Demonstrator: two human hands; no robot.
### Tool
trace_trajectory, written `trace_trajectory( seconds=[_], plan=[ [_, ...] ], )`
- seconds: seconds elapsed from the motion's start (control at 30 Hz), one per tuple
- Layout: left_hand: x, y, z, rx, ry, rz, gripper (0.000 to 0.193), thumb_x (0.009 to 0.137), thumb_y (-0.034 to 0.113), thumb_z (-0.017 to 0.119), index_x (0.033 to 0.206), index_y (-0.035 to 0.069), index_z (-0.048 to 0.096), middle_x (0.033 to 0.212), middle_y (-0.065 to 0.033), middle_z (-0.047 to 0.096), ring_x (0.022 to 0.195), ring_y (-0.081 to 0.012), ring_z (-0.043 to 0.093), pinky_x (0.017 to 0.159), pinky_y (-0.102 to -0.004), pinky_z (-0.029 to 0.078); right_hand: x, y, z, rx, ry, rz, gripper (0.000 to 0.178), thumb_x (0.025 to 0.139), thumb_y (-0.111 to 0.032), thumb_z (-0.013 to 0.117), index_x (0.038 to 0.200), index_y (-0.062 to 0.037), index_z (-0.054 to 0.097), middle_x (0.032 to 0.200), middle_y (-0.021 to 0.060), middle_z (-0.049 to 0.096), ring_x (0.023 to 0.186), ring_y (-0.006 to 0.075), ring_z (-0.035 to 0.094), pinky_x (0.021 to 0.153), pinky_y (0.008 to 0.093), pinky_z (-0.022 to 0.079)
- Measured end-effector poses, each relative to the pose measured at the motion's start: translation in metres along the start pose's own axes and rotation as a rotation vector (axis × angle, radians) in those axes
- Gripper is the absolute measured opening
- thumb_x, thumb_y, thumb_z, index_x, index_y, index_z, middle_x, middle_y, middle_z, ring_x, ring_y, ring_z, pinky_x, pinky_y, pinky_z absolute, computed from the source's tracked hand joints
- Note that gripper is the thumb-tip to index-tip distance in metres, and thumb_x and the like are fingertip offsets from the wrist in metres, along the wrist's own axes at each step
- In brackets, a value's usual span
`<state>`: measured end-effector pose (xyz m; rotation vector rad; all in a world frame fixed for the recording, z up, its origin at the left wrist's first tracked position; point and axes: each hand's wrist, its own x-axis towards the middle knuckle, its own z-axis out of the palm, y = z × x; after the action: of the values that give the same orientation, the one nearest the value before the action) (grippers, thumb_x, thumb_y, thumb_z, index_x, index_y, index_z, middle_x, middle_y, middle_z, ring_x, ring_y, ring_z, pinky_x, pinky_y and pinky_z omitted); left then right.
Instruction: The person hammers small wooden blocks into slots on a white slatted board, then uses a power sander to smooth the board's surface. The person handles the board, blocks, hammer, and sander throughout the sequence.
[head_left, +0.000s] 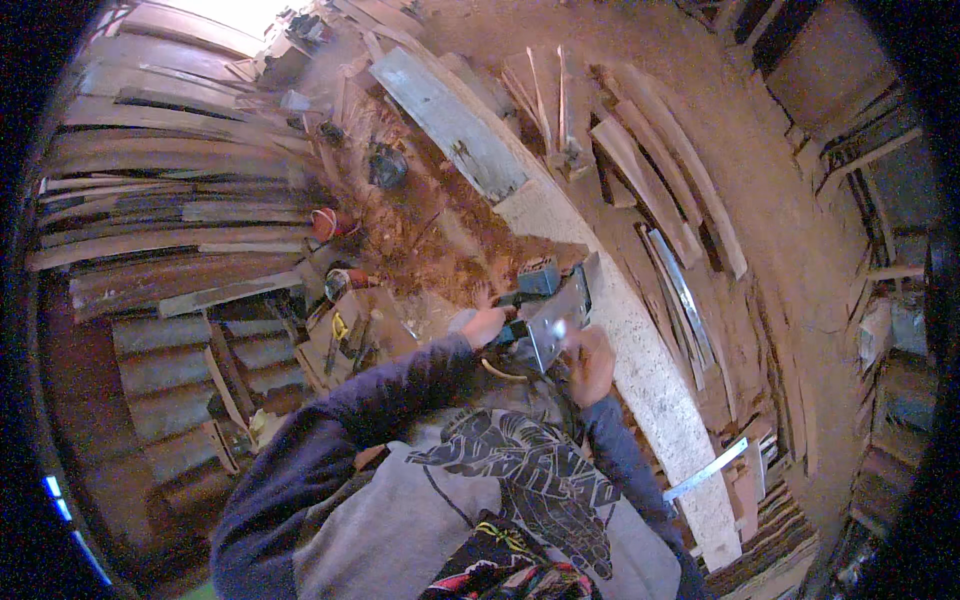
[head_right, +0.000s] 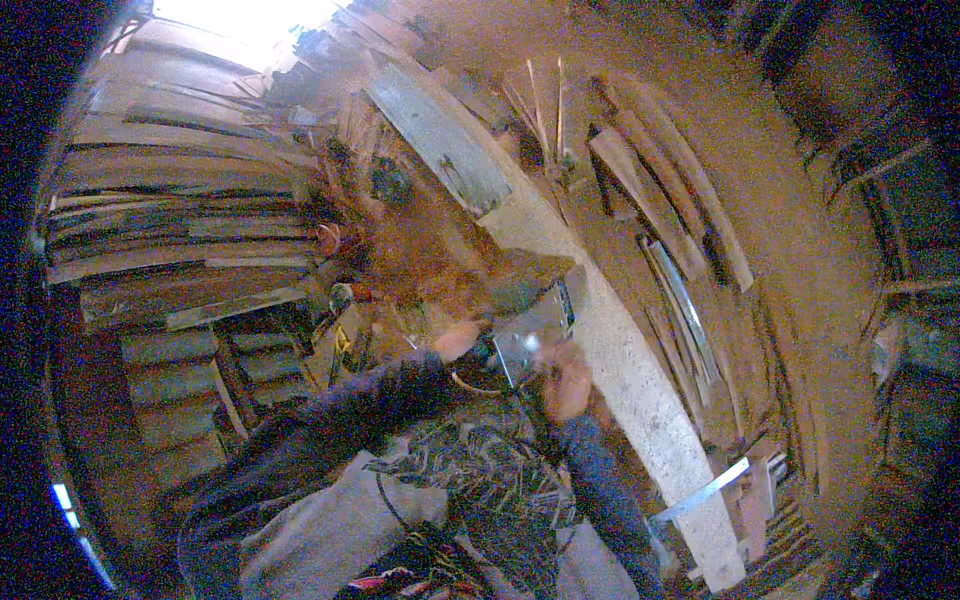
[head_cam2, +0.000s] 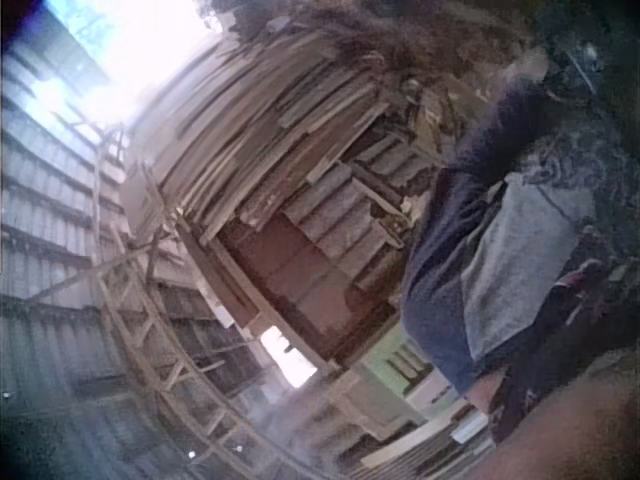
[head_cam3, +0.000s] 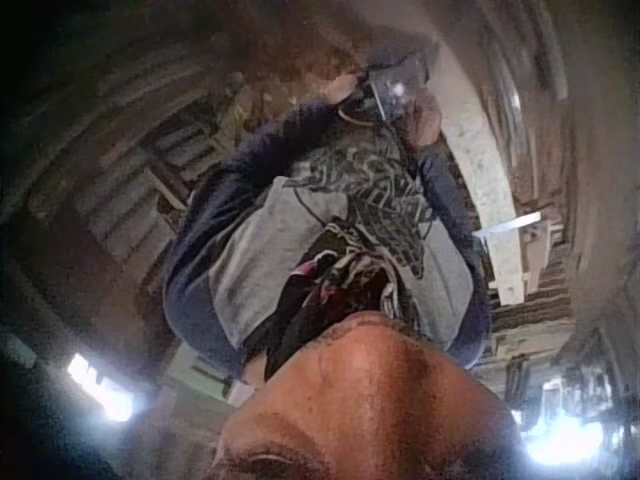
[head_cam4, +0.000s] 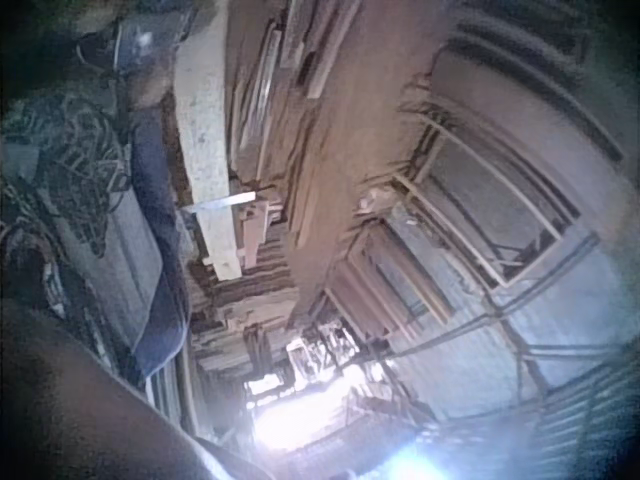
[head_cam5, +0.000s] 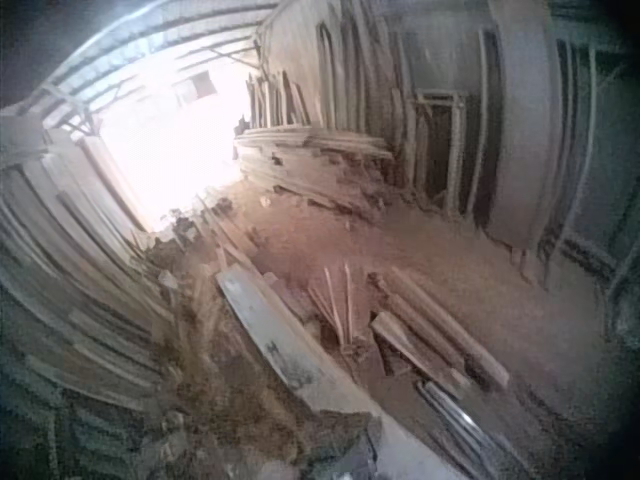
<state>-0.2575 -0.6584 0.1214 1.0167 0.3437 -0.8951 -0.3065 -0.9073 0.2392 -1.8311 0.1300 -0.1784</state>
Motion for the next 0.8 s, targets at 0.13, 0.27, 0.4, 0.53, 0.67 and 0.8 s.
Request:
trace_trajectory(
  seconds=[0.13, 0.27, 0.4, 0.53, 0.67, 0.8],
  plan=[
    [0.008, -0.006, -0.013, 0.837, 0.280, -0.050, 0.036, 0.098, 0.023, 0.041, 0.122, 0.005, 0.061, 0.089, -0.0062, 0.067, 0.072, -0.0198, 0.062, 0.068, -0.0349, 0.052, 0.016, 0.011, 0.006, -0.203, 0.189, -0.024, 0.008, 0.084, -0.001, 0.068, 0.091, -0.0043, 0.068, 0.084, 0.0099, 0.061, 0.075, 0.0239, 0.060, 0.071, 0.0349, 0.050],
    [0.000, 0.007, -0.007, 0.903, 0.282, -0.044, 0.036, 0.098, 0.019, 0.042, 0.129, 0.006, 0.056, 0.094, -0.0070, 0.068, 0.076, -0.0200, 0.064, 0.069, -0.0369, 0.053, 0.008, 0.003, 0.002, -0.187, 0.030, -0.267, 0.008, 0.084, -0.003, 0.065, 0.091, -0.0045, 0.068, 0.085, 0.0139, 0.061, 0.078, 0.0343, 0.060, 0.074, 0.0453, 0.048],
    [-0.017, 0.023, 0.005, 0.802, 0.234, -0.112, 0.039, 0.099, 0.014, 0.043, 0.136, 0.006, 0.050, 0.101, -0.0087, 0.070, 0.081, -0.0204, 0.067, 0.072, -0.0384, 0.054, 0.010, 0.002, -0.004, -0.155, 0.063, -0.124, 0.011, 0.086, -0.007, 0.066, 0.095, -0.0049, 0.069, 0.087, 0.0156, 0.062, 0.082, 0.0361, 0.060, 0.074, 0.0461, 0.048],
    [-0.019, 0.039, 0.026, 0.628, 0.144, -0.023, 0.037, 0.098, 0.006, 0.041, 0.134, 0.005, 0.051, 0.105, -0.0109, 0.069, 0.089, -0.0223, 0.066, 0.077, -0.0359, 0.054, 0.016, -0.005, 0.004, -0.233, 0.067, -0.033, 0.014, 0.086, -0.007, 0.066, 0.100, -0.0064, 0.070, 0.088, 0.0153, 0.062, 0.082, 0.0360, 0.060, 0.072, 0.0436, 0.049],
    [-0.032, 0.057, 0.054, 0.912, 0.391, -0.054, 0.042, 0.095, 0.001, 0.033, 0.129, 0.002, 0.057, 0.114, -0.0114, 0.068, 0.098, -0.0217, 0.065, 0.086, -0.0345, 0.051, 0.010, -0.008, 0.003, -0.058, 0.072, -0.351, 0.018, 0.084, -0.003, 0.065, 0.100, -0.0085, 0.071, 0.089, 0.0169, 0.062, 0.084, 0.0364, 0.061, 0.072, 0.0432, 0.050],
    [-0.043, 0.070, 0.076, 1.028, 0.344, -0.110, 0.042, 0.094, 0.001, 0.032, 0.124, 0.001, 0.061, 0.113, -0.0111, 0.068, 0.095, -0.0211, 0.066, 0.085, -0.0326, 0.052, 0.025, 0.018, 0.009, -0.148, 0.166, 0.071, 0.029, 0.078, 0.008, 0.064, 0.100, -0.0095, 0.070, 0.089, 0.0159, 0.063, 0.087, 0.0365, 0.061, 0.077, 0.0428, 0.050]
  ],
)
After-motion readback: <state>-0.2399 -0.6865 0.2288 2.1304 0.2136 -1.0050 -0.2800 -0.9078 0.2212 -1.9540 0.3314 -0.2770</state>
